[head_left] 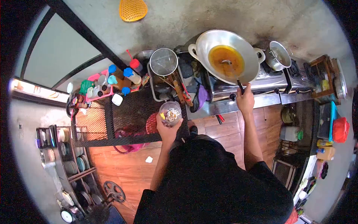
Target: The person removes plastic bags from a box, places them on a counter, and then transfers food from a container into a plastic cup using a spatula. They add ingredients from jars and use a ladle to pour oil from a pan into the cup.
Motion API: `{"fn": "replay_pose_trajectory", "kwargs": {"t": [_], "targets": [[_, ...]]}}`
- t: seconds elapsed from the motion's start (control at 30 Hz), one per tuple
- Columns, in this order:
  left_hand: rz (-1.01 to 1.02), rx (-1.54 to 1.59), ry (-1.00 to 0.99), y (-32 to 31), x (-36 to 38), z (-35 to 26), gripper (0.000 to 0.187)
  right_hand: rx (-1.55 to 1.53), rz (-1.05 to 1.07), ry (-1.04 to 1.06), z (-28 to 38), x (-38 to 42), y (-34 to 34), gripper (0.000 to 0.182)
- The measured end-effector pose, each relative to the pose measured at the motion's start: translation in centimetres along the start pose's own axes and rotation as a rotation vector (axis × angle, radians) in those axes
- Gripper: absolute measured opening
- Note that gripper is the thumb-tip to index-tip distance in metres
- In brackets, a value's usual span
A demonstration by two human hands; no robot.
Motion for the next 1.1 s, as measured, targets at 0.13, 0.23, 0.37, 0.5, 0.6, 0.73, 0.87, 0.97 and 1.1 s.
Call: {"fn": "replay_pose_trajectory", "kwargs": {"t": [0.13,0.23,0.37,0.5,0.6,0.73,0.87,0.97,1.1], "targets": [[-0.065,-0.046,-0.139,1.4,1.0,-0.6,0.071,0.069,-0.308,0.23,1.7,0.0,2.6,0.031],[-0.081,-0.29,-0.332,2.0,1.5,-3.2,0.07,-0.065,-0.355,0.216,3.0,1.0,5.1,0.019],[-0.044,-0.235,-0.356,2.5,1.7,-1.5,0.08,-0.481,-0.012,0.028,6.9,6.0,4.1,0.034],[0.051,-0.147,-0.327,1.7,2.6,-1.7,0.089,-0.996,0.694,0.01,11.3,14.1,0.1,0.101],[0.243,-0.012,-0.345,1.1,4.0,0.3,0.088,-0.843,0.575,0.215,13.3,19.5,-0.8,0.116],[0.525,0.103,-0.232,-0.4,7.2,0.3,0.09,-0.699,0.237,-0.024,11.5,25.0,1.4,0.111],[0.9,-0.081,-0.37,-2.3,13.0,1.2,0.077,-0.873,-0.012,-0.381,7.4,31.7,5.1,0.106],[1.229,0.029,-0.226,-5.2,20.3,-0.6,0.079,-0.769,-0.34,-0.422,3.9,37.2,9.6,0.098],[1.718,-0.036,-0.501,-7.3,31.7,-4.2,0.1,-0.301,-0.743,-0.608,-1.3,48.0,16.1,0.095]]}}
Point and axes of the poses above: each hand's wrist, its own x-axis away from the middle knuckle, its own y-axis out of the back of the hand, z = x × y, the point moved 4 cm from there along -x, towards the middle knuckle, and after that the axes turned 7 degrees about -z, right-handed, at the moved point
